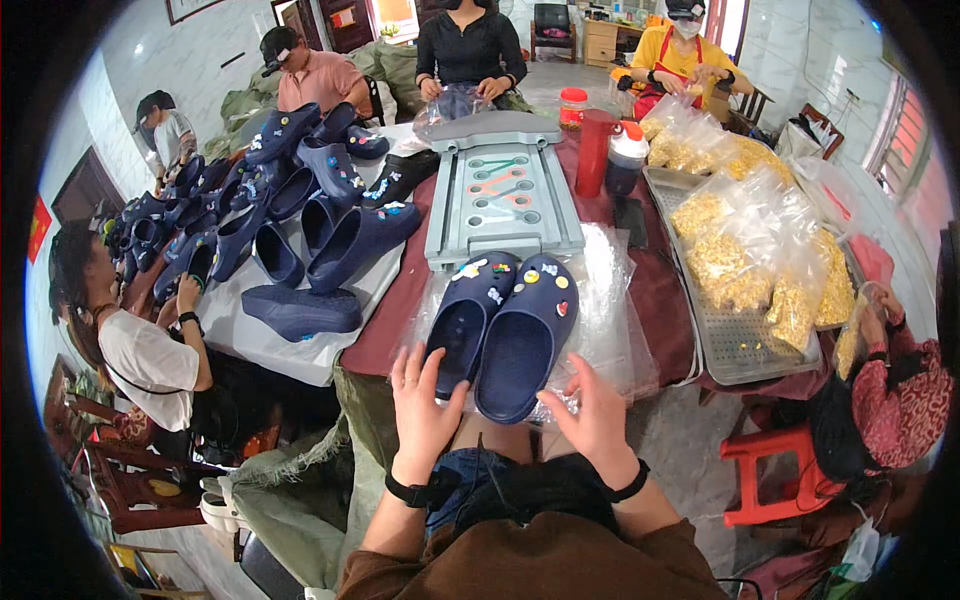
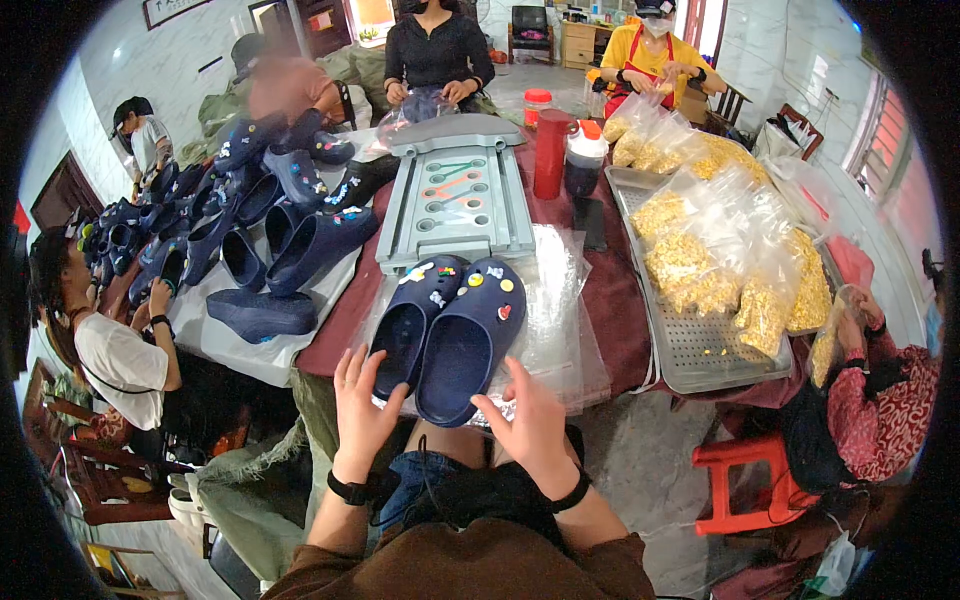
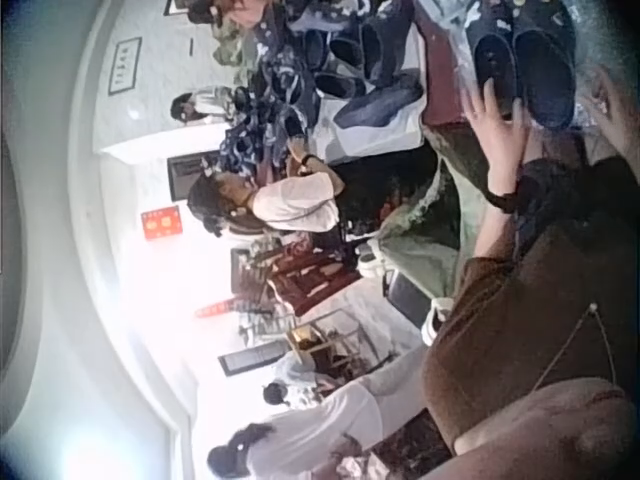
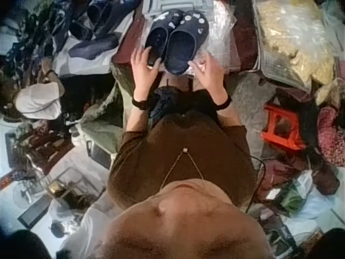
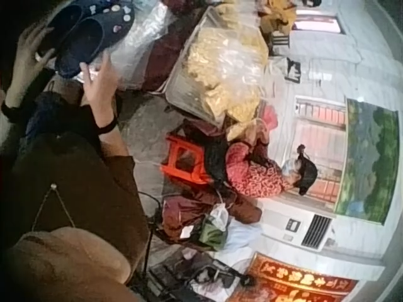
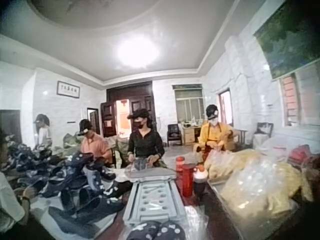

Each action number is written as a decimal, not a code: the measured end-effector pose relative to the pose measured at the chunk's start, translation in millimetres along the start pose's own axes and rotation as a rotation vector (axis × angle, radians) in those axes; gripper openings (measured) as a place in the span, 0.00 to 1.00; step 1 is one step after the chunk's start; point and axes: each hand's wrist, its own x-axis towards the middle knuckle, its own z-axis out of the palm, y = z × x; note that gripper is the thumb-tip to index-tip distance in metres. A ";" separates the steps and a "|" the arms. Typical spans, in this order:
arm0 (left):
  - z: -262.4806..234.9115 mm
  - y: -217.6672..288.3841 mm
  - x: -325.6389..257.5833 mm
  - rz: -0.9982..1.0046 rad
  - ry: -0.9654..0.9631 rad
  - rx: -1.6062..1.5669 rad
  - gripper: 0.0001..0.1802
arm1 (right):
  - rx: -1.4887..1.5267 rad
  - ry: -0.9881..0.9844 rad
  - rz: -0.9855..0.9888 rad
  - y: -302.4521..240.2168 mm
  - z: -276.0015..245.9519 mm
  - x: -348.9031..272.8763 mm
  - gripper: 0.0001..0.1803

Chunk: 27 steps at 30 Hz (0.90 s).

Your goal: Packaging finished shoes into individual plastic bags at a manufacturing station.

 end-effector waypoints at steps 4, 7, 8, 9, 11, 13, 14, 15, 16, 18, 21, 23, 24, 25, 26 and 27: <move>15.8 -24.3 -21.0 -0.133 -0.155 -0.038 0.32 | -0.061 -0.172 0.194 -2.5 18.2 6.0 0.45; 21.6 -23.2 -29.2 -0.155 -0.109 -0.049 0.27 | -0.045 -0.187 0.201 10.4 30.8 -1.7 0.42; 22.4 -21.0 -30.3 -0.166 -0.099 -0.077 0.24 | -0.047 -0.188 0.201 14.6 32.5 -4.4 0.42; 23.2 -15.6 -31.1 -0.186 -0.067 -0.084 0.19 | 0.002 -0.189 0.207 16.4 32.6 -5.9 0.41; 24.5 -11.1 -37.3 -0.196 -0.059 -0.098 0.18 | 0.049 -0.194 0.213 17.6 29.1 -9.5 0.40; 24.9 -6.2 -43.6 -0.209 -0.029 -0.099 0.16 | 0.161 -0.178 0.197 15.5 21.3 -9.1 0.37; 24.8 -3.8 -46.3 -0.213 -0.026 -0.099 0.16 | 0.161 -0.182 0.194 19.0 20.2 -9.6 0.37; 24.4 -0.9 -49.9 -0.260 -0.032 -0.169 0.16 | 0.205 -0.189 0.201 23.3 18.6 -12.8 0.36; 24.1 2.5 -53.5 -0.307 -0.038 -0.238 0.16 | 0.250 -0.196 0.208 26.8 17.1 -14.6 0.34; 25.8 9.7 -62.1 -0.268 -0.008 -0.178 0.17 | 0.221 -0.202 0.199 31.6 14.8 -14.6 0.32; 31.6 9.2 -73.6 -0.140 0.061 -0.086 0.16 | 0.204 -0.206 0.178 32.1 10.4 -15.2 0.27; 33.1 4.2 -77.6 -0.095 0.089 -0.087 0.16 | 0.216 -0.201 0.166 35.6 9.8 -16.3 0.25; 33.2 3.7 -78.7 -0.055 0.116 -0.088 0.17 | 0.266 -0.189 0.190 37.8 10.0 -17.8 0.22; 33.4 4.1 -79.0 -0.052 0.134 -0.101 0.17 | 0.317 -0.177 0.214 39.2 10.1 -18.4 0.20; 34.1 3.8 -78.7 -0.050 0.135 -0.102 0.17 | 0.316 -0.175 0.213 39.8 8.6 -19.2 0.20; 35.3 2.8 -78.8 -0.025 0.163 -0.108 0.18 | 0.323 -0.145 0.221 32.9 3.6 -16.9 0.20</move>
